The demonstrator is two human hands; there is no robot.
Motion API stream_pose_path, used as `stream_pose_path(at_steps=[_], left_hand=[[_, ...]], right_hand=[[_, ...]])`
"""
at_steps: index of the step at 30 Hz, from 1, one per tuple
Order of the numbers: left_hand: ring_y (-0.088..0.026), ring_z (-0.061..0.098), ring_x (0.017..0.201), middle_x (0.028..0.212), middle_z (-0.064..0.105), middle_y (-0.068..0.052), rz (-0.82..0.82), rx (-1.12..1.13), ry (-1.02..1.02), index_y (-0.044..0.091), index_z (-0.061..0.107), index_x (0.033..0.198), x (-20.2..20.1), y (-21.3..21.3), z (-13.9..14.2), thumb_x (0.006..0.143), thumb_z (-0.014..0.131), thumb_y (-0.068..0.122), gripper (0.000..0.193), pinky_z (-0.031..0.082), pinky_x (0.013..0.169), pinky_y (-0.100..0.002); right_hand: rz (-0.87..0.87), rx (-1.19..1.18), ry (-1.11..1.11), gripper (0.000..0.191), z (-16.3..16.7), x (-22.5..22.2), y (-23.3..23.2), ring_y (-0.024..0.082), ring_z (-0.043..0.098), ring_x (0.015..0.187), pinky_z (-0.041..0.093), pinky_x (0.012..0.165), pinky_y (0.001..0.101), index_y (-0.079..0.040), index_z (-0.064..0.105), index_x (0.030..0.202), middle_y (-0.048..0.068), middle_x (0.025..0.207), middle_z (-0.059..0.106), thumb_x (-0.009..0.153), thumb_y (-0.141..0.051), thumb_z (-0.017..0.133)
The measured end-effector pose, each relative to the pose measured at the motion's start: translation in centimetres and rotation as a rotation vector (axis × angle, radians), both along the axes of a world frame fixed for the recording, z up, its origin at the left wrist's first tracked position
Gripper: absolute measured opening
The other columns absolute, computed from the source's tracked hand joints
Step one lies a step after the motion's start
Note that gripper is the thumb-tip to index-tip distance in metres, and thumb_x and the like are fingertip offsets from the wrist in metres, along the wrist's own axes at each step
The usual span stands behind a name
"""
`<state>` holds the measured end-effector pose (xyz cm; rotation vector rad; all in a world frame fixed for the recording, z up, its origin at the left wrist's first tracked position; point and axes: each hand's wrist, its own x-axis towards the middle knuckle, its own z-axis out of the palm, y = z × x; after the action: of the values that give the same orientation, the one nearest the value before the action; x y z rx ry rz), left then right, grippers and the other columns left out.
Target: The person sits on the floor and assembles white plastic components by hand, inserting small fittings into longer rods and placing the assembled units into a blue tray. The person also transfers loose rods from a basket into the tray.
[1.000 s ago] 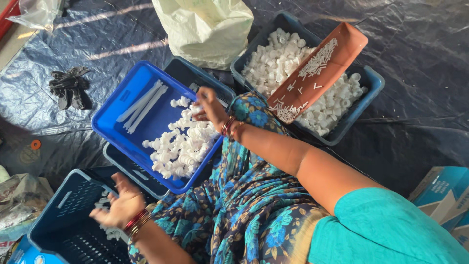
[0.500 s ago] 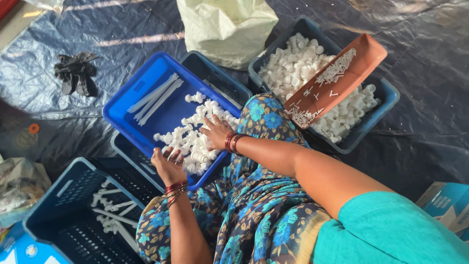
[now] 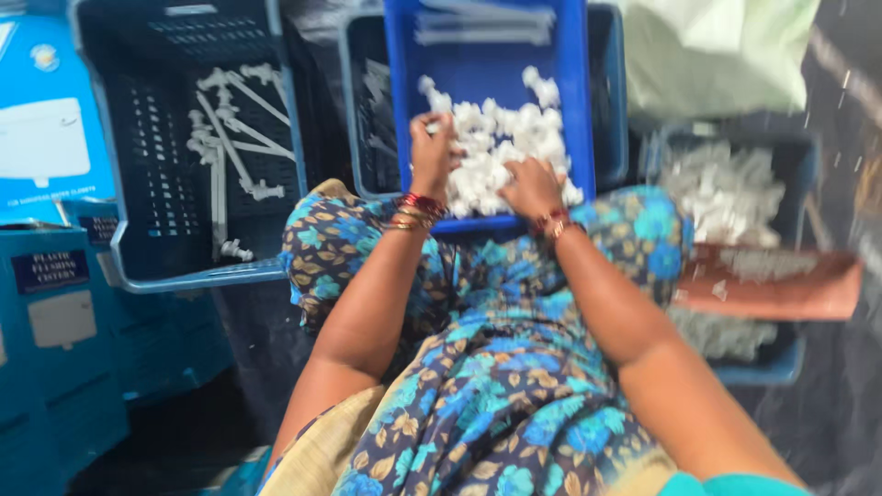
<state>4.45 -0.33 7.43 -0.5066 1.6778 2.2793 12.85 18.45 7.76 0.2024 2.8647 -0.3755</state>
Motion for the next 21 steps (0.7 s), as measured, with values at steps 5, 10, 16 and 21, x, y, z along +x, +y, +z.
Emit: stream_pose_path(at_steps=[5,10,16,21], left_hand=[[-0.016,0.052,0.073,0.094,0.058,-0.009,0.026,-0.114,0.165,0.007,0.056,0.13,-0.2,0.6,0.1,0.098,0.073,0.043,0.051,0.043,0.058,-0.032],[-0.015,0.065,0.083,0.108,0.061,-0.004,-0.239,0.138,-0.305,0.02,0.051,0.132,0.2,-0.1,4.0,0.085,0.056,0.062,0.063,0.059,0.063,-0.043],[-0.022,0.071,0.072,0.103,0.067,-0.015,-0.304,0.581,-0.245,0.006,0.057,0.127,-0.7,-1.5,5.8,0.095,0.059,0.061,0.063,0.053,0.058,-0.033],[-0.022,0.072,0.075,0.098,0.067,-0.01,-0.101,0.61,-0.13,0.003,0.055,0.122,-2.2,-0.3,3.5,0.093,0.073,0.032,0.044,0.058,0.063,-0.031]], right_hand=[[0.031,-0.23,0.298,0.059,4.6,-1.1,0.9,0.033,0.059,0.114,0.045,0.095,0.0484,-0.014,0.069,0.128,0.011,0.117,0.066,0.079,-0.043,0.085],[-0.003,-0.885,0.161,0.066,9.1,-1.9,1.2,0.02,0.06,0.121,0.045,0.102,0.0378,-0.005,0.055,0.141,0.007,0.128,0.064,0.092,-0.048,0.068],[0.107,-0.869,0.372,0.046,8.8,-13.0,1.7,0.018,0.067,0.121,0.051,0.108,0.034,0.001,0.054,0.146,0.012,0.129,0.067,0.115,-0.033,0.062],[-0.064,-0.527,0.108,0.035,4.3,-23.3,0.2,0.018,0.073,0.088,0.057,0.08,0.0322,-0.008,0.065,0.131,0.01,0.095,0.074,0.1,-0.022,0.069]])
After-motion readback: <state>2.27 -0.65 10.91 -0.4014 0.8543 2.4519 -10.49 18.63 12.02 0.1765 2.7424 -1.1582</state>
